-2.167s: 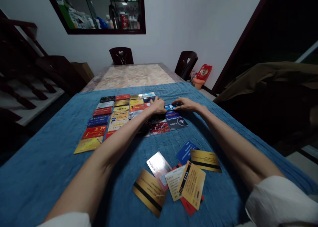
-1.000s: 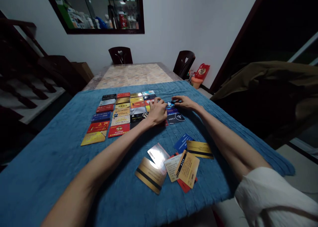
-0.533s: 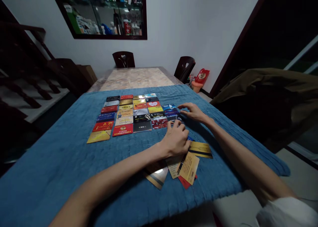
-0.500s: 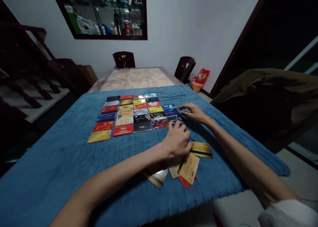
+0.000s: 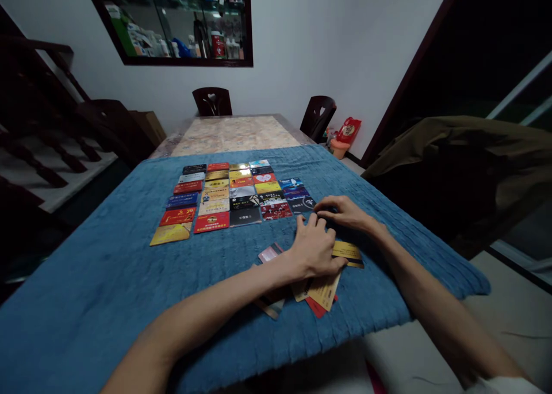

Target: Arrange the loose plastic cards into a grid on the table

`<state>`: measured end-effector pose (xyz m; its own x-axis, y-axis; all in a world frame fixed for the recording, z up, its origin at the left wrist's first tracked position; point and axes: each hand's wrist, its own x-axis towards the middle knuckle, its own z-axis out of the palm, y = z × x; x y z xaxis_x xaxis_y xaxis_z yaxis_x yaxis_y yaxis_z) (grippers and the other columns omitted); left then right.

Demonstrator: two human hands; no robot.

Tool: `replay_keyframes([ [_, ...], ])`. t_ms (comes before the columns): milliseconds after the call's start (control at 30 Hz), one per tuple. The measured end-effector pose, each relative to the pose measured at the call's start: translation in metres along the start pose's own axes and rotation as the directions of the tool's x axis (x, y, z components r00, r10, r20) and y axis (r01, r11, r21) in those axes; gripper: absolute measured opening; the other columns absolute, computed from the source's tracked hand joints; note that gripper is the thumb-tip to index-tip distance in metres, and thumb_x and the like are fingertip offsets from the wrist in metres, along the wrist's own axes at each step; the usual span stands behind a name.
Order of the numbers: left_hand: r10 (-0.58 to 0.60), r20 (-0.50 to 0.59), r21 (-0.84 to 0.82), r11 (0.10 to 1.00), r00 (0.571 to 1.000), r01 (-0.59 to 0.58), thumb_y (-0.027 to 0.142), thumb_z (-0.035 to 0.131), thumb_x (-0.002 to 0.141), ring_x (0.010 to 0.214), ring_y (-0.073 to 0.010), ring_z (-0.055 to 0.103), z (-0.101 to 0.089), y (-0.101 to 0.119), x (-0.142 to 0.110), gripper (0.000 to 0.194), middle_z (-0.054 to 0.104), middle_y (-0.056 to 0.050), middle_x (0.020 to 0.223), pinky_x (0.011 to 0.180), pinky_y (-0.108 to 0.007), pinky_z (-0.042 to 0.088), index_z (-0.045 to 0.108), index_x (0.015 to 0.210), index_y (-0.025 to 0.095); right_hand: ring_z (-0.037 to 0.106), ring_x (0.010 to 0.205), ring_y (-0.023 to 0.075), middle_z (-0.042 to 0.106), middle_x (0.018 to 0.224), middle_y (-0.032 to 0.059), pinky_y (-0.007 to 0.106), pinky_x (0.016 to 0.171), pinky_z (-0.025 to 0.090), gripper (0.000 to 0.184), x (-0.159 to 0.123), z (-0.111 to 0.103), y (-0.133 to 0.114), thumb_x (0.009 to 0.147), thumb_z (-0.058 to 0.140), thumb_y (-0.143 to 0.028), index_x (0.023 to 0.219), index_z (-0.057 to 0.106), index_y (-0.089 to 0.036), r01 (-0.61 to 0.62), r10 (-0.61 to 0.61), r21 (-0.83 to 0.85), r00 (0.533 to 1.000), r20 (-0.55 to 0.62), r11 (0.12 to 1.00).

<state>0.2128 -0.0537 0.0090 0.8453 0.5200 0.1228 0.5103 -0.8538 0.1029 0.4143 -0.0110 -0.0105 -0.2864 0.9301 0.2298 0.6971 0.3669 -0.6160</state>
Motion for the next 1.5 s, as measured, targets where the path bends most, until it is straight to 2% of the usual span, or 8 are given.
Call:
replay_keyframes([
  [333,-0.082,0.015,-0.014,0.996,0.996,0.083,0.048,0.059,0.089,0.121,-0.0363,0.046,-0.006,-0.008,-0.002,0.041,0.06,-0.019,0.124,0.101,-0.059,0.039,0.067,0.111,0.015,0.068,0.094,0.0252,0.077,0.1,0.0078,0.038,0.089,0.052,0.027,-0.008,0.003,-0.01,0.087,0.062,-0.04,0.097,0.078,-0.021,-0.015,0.015,0.015,1.0,0.01,1.0],
  [600,-0.179,-0.003,0.037,0.983,0.984,0.179,0.046,0.056,0.091,0.121,-0.0389,0.047,-0.01,-0.032,-0.004,0.041,0.06,-0.021,0.122,0.099,-0.06,0.041,0.068,0.111,0.012,0.067,0.093,0.0247,0.075,0.098,0.0078,0.038,0.087,0.05,0.024,-0.013,0.005,-0.021,0.086,0.062,-0.036,0.097,0.077,-0.021,0.035,-0.033,-0.034,0.997,0.068,0.999],
  [733,-0.21,0.021,0.046,0.977,0.978,0.209,0.047,0.056,0.092,0.121,-0.0385,0.049,-0.016,-0.045,-0.006,0.039,0.061,-0.02,0.121,0.1,-0.06,0.041,0.069,0.107,0.013,0.064,0.093,0.0243,0.072,0.098,0.0068,0.038,0.088,0.048,0.026,-0.014,0.005,-0.024,0.084,0.067,-0.041,0.1,0.076,-0.023,0.075,-0.07,-0.048,0.992,0.107,0.996],
  [800,-0.183,0.037,0.034,0.983,0.982,0.182,0.045,0.058,0.091,0.121,-0.0377,0.049,-0.019,-0.051,-0.007,0.036,0.062,-0.02,0.121,0.1,-0.058,0.042,0.068,0.106,0.013,0.062,0.094,0.0244,0.071,0.098,0.0069,0.038,0.089,0.047,0.03,-0.014,0.005,-0.025,0.082,0.069,-0.045,0.101,0.076,-0.023,0.093,-0.088,-0.042,0.989,0.116,0.995],
  [1000,0.046,0.082,-0.077,0.996,0.996,-0.039,0.025,0.06,0.087,0.126,-0.0345,0.046,-0.022,-0.058,-0.008,0.025,0.064,-0.014,0.123,0.099,-0.054,0.043,0.066,0.111,0.018,0.059,0.099,0.0247,0.066,0.103,0.0056,0.039,0.091,0.045,0.047,-0.017,0.001,-0.023,0.074,0.079,-0.049,0.114,0.073,-0.024,0.081,-0.069,-0.056,0.977,0.202,0.995],
  [1100,0.07,0.104,-0.111,0.992,0.992,-0.059,0.022,0.059,0.087,0.124,-0.0332,0.047,-0.022,-0.06,-0.008,0.025,0.065,-0.013,0.121,0.097,-0.052,0.043,0.065,0.111,0.018,0.056,0.102,0.0251,0.063,0.107,0.0053,0.04,0.093,0.045,0.056,-0.019,-0.001,-0.022,0.072,0.081,-0.049,0.121,0.069,-0.026,0.064,-0.041,-0.085,0.967,0.251,0.994],
  [1233,0.079,0.136,-0.094,0.993,0.988,-0.066,0.023,0.061,0.087,0.12,-0.0315,0.049,-0.024,-0.064,-0.008,0.014,0.066,-0.012,0.115,0.096,-0.049,0.043,0.067,0.098,0.017,0.054,0.106,0.0265,0.061,0.111,0.0062,0.042,0.097,0.043,0.06,-0.021,-0.003,-0.021,0.072,0.082,-0.046,0.125,0.066,-0.025,0.07,-0.037,-0.101,0.954,0.296,0.992],
  [1500,0.163,0.15,-0.039,0.987,0.975,-0.159,0.021,0.058,0.088,0.11,-0.028,0.054,-0.029,-0.074,-0.01,0.01,0.066,-0.01,0.103,0.092,-0.042,0.043,0.067,0.086,0.017,0.057,0.106,0.0268,0.065,0.112,0.0073,0.042,0.097,0.044,0.05,-0.019,-0.002,-0.026,0.075,0.079,-0.046,0.119,0.071,-0.024,0.079,-0.05,-0.092,0.957,0.286,0.993],
])
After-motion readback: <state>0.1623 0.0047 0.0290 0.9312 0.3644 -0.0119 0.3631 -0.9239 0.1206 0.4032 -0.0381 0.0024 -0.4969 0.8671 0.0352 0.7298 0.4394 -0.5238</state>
